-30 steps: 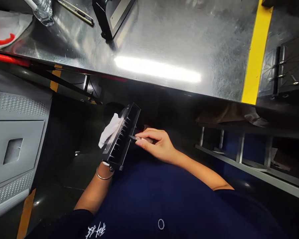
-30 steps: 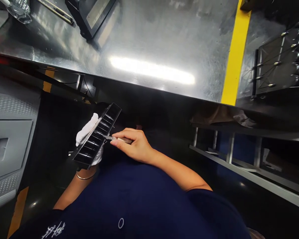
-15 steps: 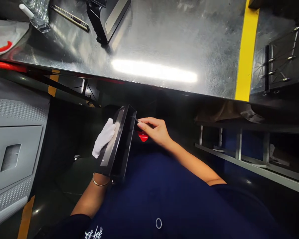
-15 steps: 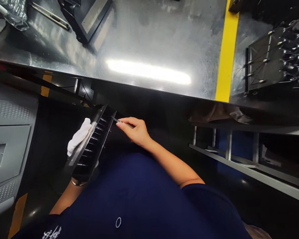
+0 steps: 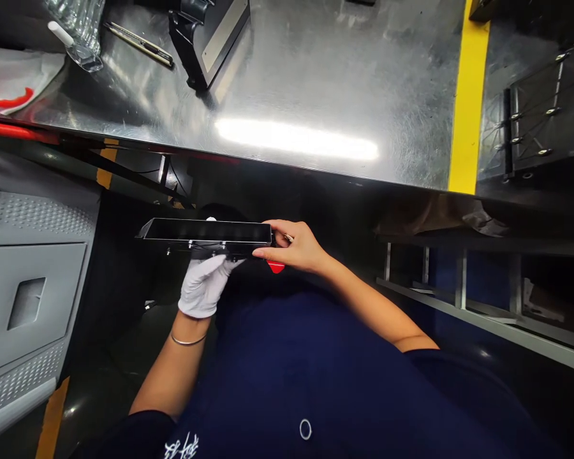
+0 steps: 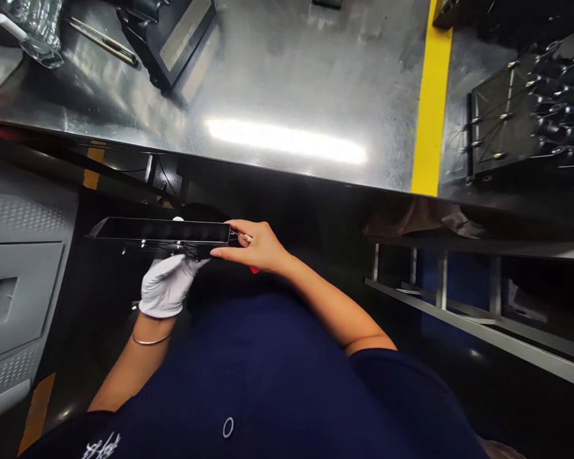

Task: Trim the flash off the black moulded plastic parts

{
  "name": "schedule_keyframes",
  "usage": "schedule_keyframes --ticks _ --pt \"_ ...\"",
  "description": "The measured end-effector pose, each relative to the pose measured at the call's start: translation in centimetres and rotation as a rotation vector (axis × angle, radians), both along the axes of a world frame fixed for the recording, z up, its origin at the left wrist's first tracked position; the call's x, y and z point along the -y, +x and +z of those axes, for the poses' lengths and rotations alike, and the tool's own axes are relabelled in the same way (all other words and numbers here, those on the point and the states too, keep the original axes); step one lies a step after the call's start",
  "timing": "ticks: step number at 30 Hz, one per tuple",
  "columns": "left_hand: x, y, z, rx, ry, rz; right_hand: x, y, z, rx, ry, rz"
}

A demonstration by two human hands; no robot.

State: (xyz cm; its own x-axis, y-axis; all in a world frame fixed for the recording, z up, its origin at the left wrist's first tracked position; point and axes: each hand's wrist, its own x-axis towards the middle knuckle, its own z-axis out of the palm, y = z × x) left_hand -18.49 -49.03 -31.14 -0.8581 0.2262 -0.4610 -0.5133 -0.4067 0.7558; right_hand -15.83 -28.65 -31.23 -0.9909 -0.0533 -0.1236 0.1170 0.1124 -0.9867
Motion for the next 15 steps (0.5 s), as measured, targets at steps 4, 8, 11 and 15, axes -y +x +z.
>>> schedule_keyframes --ticks 4,8,11,15 --pt "-2.2 -0.9 0.3 0.046 0.055 0.122 2.2 -0.4 -0.4 -0.100 0.129 -0.061" --pt "-4.1 -2.1 0.3 -0.054 -0.084 0.333 3.0 -0.2 -0.6 0.019 0.296 -0.124" --pt "-5.1 -2.7 0.2 -0.311 -0.230 0.477 2.8 0.3 -0.7 0.082 0.229 -0.159" --pt "-5.9 -2.4 0.0 -0.416 -0.368 0.630 3.4 0.8 -1.2 0.048 -0.087 -0.208"
